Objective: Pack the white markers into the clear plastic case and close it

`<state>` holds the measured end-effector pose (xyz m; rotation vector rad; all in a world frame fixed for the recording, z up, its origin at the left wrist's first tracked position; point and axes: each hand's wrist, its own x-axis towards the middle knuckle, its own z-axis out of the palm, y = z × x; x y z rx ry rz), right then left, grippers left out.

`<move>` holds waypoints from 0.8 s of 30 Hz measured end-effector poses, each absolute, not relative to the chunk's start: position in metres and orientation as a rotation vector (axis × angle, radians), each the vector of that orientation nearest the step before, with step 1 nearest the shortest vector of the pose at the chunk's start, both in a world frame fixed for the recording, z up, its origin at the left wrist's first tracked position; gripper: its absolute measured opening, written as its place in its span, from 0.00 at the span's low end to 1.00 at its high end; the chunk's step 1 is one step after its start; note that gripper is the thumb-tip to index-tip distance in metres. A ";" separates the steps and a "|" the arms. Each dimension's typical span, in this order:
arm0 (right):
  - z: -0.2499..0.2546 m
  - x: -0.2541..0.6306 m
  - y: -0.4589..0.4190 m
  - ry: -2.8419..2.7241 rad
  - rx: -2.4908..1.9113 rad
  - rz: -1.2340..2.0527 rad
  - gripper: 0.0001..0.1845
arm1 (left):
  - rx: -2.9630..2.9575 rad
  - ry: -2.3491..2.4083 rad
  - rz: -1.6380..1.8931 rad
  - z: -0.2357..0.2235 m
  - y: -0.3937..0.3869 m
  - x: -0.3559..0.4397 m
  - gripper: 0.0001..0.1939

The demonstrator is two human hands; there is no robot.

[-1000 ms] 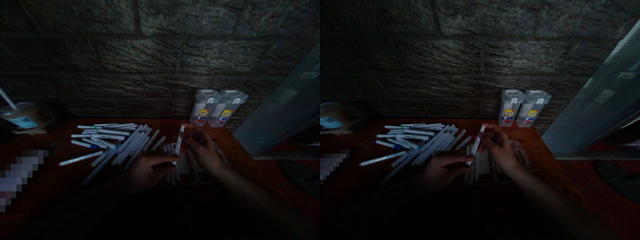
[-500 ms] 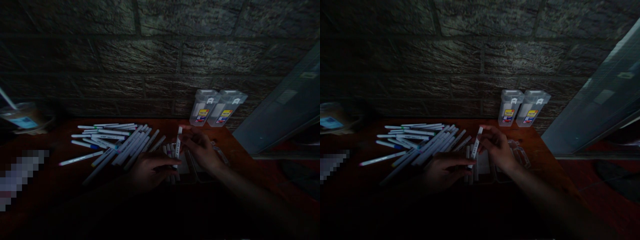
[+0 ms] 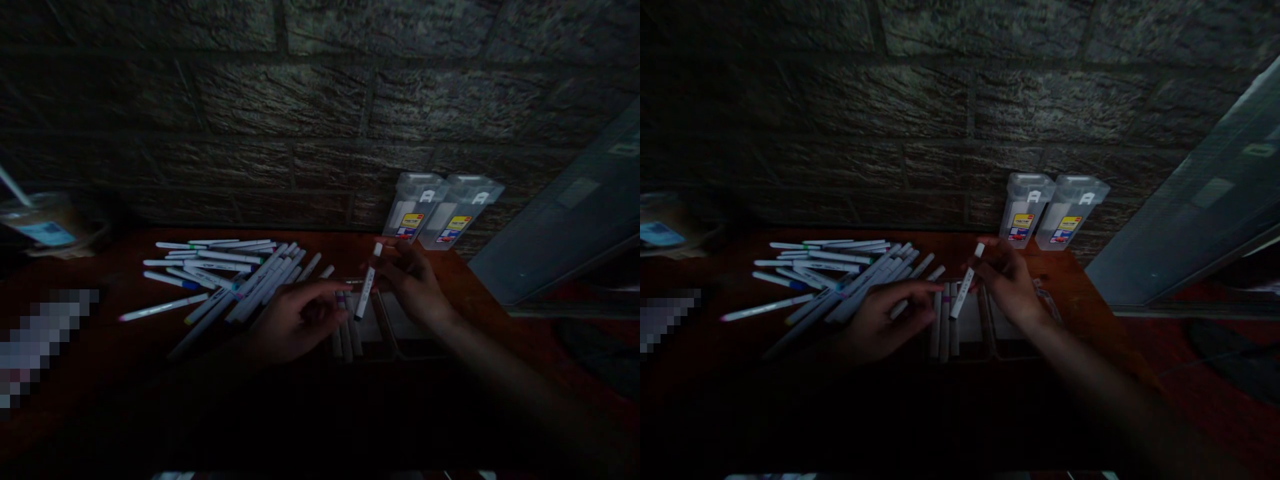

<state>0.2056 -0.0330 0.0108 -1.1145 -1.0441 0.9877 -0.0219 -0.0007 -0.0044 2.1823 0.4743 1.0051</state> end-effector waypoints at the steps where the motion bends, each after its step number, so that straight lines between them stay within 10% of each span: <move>1: 0.011 0.209 -0.031 -1.058 -1.148 0.986 0.26 | 2.176 0.541 1.049 -0.004 0.003 -0.022 0.14; 24: -0.001 0.215 -0.031 -1.654 -1.503 0.705 0.08 | 2.843 -0.047 0.787 -0.011 -0.020 -0.014 0.11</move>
